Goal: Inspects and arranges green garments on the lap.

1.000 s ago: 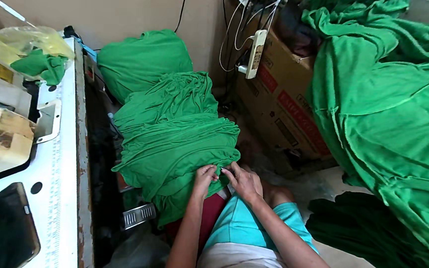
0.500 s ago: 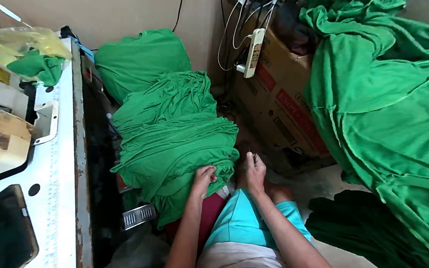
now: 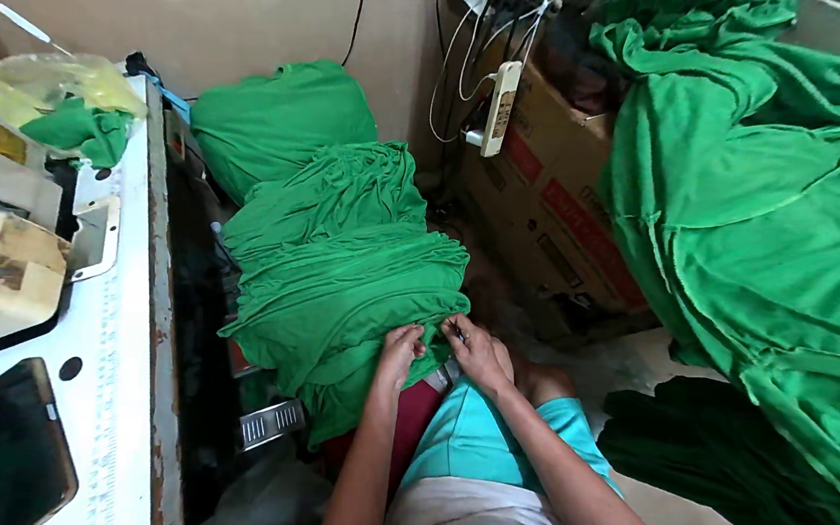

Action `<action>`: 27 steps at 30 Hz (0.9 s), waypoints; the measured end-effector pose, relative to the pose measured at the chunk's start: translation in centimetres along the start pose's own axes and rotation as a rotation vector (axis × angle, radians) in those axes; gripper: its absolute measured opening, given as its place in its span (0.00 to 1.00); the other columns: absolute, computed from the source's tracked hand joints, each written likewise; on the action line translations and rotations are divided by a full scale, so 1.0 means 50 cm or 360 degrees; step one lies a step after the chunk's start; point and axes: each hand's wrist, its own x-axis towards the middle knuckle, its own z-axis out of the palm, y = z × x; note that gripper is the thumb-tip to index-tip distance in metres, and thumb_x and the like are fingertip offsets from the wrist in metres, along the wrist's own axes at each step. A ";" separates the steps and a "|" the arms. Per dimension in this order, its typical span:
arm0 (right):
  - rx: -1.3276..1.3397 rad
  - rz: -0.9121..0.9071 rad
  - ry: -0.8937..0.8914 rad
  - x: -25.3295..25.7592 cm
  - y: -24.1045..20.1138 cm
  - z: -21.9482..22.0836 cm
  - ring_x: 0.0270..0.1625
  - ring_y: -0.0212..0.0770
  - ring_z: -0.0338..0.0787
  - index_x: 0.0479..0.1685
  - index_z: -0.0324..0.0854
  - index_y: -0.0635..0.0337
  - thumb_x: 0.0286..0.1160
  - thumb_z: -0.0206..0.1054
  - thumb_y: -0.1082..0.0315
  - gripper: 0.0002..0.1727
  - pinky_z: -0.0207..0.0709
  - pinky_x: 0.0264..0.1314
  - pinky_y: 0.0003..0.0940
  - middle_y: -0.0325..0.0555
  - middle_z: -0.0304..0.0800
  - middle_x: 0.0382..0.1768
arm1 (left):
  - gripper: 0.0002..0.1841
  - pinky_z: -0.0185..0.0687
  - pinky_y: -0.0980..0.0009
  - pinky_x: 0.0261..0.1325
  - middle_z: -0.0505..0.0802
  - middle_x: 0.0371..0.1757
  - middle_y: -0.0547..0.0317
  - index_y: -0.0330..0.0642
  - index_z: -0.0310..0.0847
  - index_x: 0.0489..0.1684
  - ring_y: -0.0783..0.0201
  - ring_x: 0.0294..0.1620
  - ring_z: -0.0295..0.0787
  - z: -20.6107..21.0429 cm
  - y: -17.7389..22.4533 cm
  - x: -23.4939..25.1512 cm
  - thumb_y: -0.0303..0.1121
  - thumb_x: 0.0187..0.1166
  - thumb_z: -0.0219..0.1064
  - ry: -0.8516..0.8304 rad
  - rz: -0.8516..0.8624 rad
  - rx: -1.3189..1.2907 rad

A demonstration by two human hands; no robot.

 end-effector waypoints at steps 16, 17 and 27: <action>-0.0026 0.0048 -0.0068 -0.007 -0.006 0.002 0.47 0.51 0.91 0.63 0.77 0.67 0.86 0.61 0.52 0.25 0.83 0.55 0.52 0.57 0.89 0.45 | 0.10 0.86 0.74 0.41 0.92 0.40 0.52 0.29 0.88 0.48 0.71 0.32 0.87 -0.004 -0.023 -0.015 0.27 0.84 0.64 0.0017 0.0728 0.0732; -0.0092 0.0091 -0.0109 -0.007 -0.011 -0.002 0.50 0.53 0.91 0.67 0.74 0.66 0.87 0.58 0.48 0.28 0.83 0.56 0.54 0.58 0.89 0.48 | 0.10 0.86 0.74 0.39 0.91 0.38 0.54 0.28 0.86 0.49 0.72 0.31 0.86 -0.007 -0.021 -0.013 0.27 0.86 0.62 0.0023 0.0714 0.0694; -0.0528 0.0154 -0.0342 -0.011 -0.040 -0.007 0.53 0.59 0.92 0.66 0.78 0.62 0.89 0.58 0.48 0.26 0.82 0.60 0.59 0.59 0.92 0.48 | 0.12 0.85 0.71 0.37 0.89 0.37 0.54 0.30 0.80 0.56 0.68 0.29 0.85 -0.017 -0.007 -0.006 0.31 0.91 0.55 -0.0057 0.0644 0.0797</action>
